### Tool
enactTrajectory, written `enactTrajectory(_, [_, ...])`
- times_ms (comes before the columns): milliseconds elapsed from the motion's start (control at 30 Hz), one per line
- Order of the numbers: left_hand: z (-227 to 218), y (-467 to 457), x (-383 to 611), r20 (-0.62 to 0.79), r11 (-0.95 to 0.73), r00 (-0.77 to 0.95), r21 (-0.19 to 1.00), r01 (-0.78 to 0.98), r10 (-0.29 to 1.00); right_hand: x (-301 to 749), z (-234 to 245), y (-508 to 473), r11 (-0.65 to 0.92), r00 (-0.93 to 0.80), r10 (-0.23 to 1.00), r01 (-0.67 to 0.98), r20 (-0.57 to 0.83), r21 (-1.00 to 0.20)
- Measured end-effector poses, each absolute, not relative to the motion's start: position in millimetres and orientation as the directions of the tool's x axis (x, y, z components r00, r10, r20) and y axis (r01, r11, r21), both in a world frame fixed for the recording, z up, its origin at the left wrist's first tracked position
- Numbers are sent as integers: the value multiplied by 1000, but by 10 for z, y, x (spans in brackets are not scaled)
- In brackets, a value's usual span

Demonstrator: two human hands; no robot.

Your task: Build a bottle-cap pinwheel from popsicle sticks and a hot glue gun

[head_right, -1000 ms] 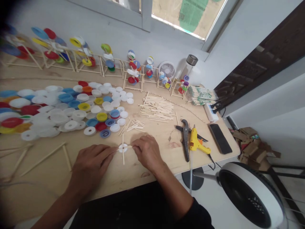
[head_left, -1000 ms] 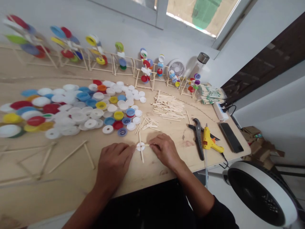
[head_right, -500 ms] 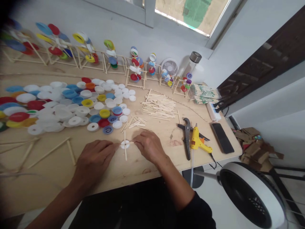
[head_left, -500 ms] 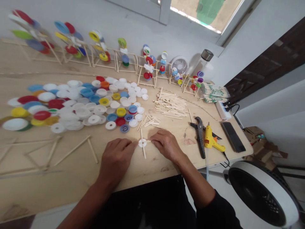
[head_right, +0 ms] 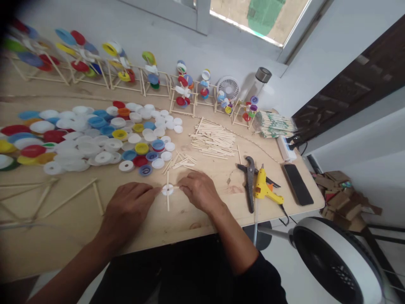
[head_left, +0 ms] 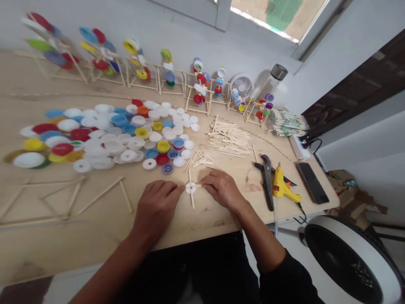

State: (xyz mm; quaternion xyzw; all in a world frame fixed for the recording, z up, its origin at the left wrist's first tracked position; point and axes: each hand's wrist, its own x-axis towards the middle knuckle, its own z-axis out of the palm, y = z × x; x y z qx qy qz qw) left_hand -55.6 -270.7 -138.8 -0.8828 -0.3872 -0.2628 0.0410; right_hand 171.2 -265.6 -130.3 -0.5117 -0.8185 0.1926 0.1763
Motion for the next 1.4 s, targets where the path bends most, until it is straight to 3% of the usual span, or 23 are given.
enactTrajectory(400, [-1388, -2719, -562, 500, -721, 610, 42, 692, 615, 1720, -1291, -2640, 485, -488, 866, 767, 109, -419])
enactTrajectory(900, [-1415, -2721, -571, 490, -737, 637, 16, 676, 595, 1735, -1340, -2612, 647, -613, 756, 752, 232, -123])
enactTrajectory(1067, [-1480, -2679, -615, 519, -756, 637, 27, 654, 570, 1684, -1348, -2666, 586, -555, 803, 802, 219, -117])
enactTrajectory(1267, [-1589, -2638, -632, 570, -737, 552, 147, 660, 608, 1782, -1392, -2891, 325, -265, 936, 902, 232, -284])
enactTrajectory(1400, [-1598, -2745, -649, 543, -662, 455, 277, 696, 706, 1859, -1417, -3060, 198, -137, 963, 943, 231, -266])
